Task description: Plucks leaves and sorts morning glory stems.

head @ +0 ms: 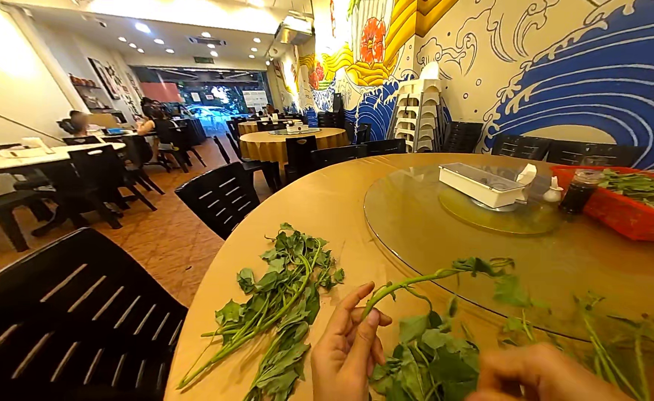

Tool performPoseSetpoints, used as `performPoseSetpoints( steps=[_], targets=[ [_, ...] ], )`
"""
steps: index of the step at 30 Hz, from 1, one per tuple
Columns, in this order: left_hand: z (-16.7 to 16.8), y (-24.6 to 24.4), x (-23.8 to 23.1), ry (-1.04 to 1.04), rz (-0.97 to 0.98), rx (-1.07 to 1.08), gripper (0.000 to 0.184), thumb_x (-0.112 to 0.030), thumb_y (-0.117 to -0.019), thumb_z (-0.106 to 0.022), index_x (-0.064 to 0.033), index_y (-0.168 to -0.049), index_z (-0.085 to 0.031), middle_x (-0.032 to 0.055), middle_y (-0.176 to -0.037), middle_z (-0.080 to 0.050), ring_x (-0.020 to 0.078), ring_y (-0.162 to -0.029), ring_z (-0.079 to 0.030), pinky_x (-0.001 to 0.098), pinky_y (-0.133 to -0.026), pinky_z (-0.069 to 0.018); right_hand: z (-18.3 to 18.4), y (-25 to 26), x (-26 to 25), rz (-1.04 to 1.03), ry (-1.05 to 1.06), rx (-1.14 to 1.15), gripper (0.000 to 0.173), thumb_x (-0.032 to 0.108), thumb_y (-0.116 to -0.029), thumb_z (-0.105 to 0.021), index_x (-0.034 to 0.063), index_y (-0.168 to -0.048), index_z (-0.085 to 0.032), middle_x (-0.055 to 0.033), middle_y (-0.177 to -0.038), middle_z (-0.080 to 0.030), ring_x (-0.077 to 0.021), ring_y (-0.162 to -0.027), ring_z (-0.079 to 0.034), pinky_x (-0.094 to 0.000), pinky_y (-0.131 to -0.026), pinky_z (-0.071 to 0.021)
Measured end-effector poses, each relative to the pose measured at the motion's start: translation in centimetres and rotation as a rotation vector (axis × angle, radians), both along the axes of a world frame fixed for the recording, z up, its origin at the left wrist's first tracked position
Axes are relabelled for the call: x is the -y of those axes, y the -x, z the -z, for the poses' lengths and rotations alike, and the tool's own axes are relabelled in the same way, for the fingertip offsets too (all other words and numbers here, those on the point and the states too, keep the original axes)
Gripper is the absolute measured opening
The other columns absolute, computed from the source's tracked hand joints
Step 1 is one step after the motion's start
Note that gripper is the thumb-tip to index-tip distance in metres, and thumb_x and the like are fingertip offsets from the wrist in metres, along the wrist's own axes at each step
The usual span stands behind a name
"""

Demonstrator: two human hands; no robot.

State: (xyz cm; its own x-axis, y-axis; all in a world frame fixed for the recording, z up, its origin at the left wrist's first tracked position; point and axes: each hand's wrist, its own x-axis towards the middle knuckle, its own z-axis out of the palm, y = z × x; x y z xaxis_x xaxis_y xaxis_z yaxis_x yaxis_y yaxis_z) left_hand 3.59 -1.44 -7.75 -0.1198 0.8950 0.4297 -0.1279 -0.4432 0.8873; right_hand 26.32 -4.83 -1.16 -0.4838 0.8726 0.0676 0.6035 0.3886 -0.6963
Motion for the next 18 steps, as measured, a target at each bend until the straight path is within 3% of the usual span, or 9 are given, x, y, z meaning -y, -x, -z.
performPoseSetpoints(
  steps=[2,5,6,9,13,16,18],
  targets=[
    [0.2,-0.4,0.3,-0.017,0.049,0.000,0.030,0.001,-0.1033,-0.049,0.0082,-0.132,-0.056,-0.0005,-0.094,-0.071,-0.0030,-0.060,-0.056,0.0126,-0.052,-0.0473,0.2,1.1,0.2,0.234,-0.175,-0.134,0.033,0.034,-0.0997,-0.066,0.0008,-0.100,-0.069,-0.0091,-0.086,-0.067,-0.0125,-0.064,-0.060,-0.0295,-0.058,-0.0504],
    [0.5,-1.4,1.1,-0.074,0.149,0.002,0.030,0.003,-0.1023,-0.050,0.0096,-0.131,-0.054,0.0012,-0.100,-0.073,-0.0014,-0.066,-0.062,0.0148,-0.058,-0.0526,1.8,2.3,-0.9,0.400,-0.363,-0.112,0.049,0.044,-0.0991,-0.064,0.0014,-0.124,-0.069,-0.0160,-0.126,-0.067,-0.0143,-0.075,-0.065,-0.0296,-0.062,-0.0539],
    [0.6,-1.8,1.4,-0.094,0.180,-0.010,0.030,0.005,-0.1013,-0.051,0.0101,-0.131,-0.054,0.0018,-0.102,-0.073,-0.0006,-0.069,-0.064,0.0160,-0.060,-0.0542,2.3,2.7,-1.2,0.403,-0.384,-0.153,0.051,0.044,-0.0990,-0.064,0.0010,-0.126,-0.069,-0.0158,-0.127,-0.067,-0.0123,-0.076,-0.065,-0.0270,-0.062,-0.0540],
    [1.5,-2.9,2.1,-0.187,0.204,-0.100,0.027,0.004,-0.0989,-0.058,0.0076,-0.125,-0.058,0.0042,-0.107,-0.075,0.0008,-0.081,-0.069,0.0179,-0.068,-0.0571,2.9,3.9,-1.2,0.381,-0.300,-0.388,0.046,0.036,-0.1001,-0.065,-0.0030,-0.124,-0.067,-0.0113,-0.113,-0.069,-0.0068,-0.078,-0.066,-0.0207,-0.065,-0.0559],
    [2.8,-3.7,2.6,-0.336,0.167,-0.247,0.022,-0.003,-0.0993,-0.063,0.0069,-0.119,-0.066,0.0103,-0.108,-0.075,0.0041,-0.093,-0.072,0.0226,-0.084,-0.0597,2.8,4.4,-1.2,0.341,-0.037,-0.663,0.030,0.020,-0.1011,-0.063,-0.0019,-0.122,-0.065,-0.0020,-0.104,-0.069,-0.0034,-0.079,-0.066,-0.0184,-0.068,-0.0567],
    [3.1,-3.6,2.5,-0.381,0.142,-0.306,0.021,-0.003,-0.1009,-0.060,0.0079,-0.116,-0.068,0.0158,-0.107,-0.074,0.0088,-0.095,-0.073,0.0250,-0.087,-0.0594,2.6,4.0,-1.7,0.294,0.150,-0.853,0.016,0.008,-0.1001,-0.062,0.0011,-0.111,-0.070,0.0017,-0.093,-0.072,-0.0042,-0.076,-0.069,-0.0204,-0.071,-0.0594],
    [3.1,-3.3,2.2,-0.409,0.122,-0.310,0.019,-0.004,-0.1017,-0.059,0.0056,-0.115,-0.069,0.0147,-0.107,-0.075,0.0092,-0.098,-0.073,0.0254,-0.089,-0.0595,2.6,3.6,-2.1,0.252,0.245,-0.917,0.017,0.008,-0.0992,-0.062,0.0013,-0.112,-0.072,0.0011,-0.094,-0.074,-0.0058,-0.082,-0.070,-0.0218,-0.077,-0.0598]
  ],
)
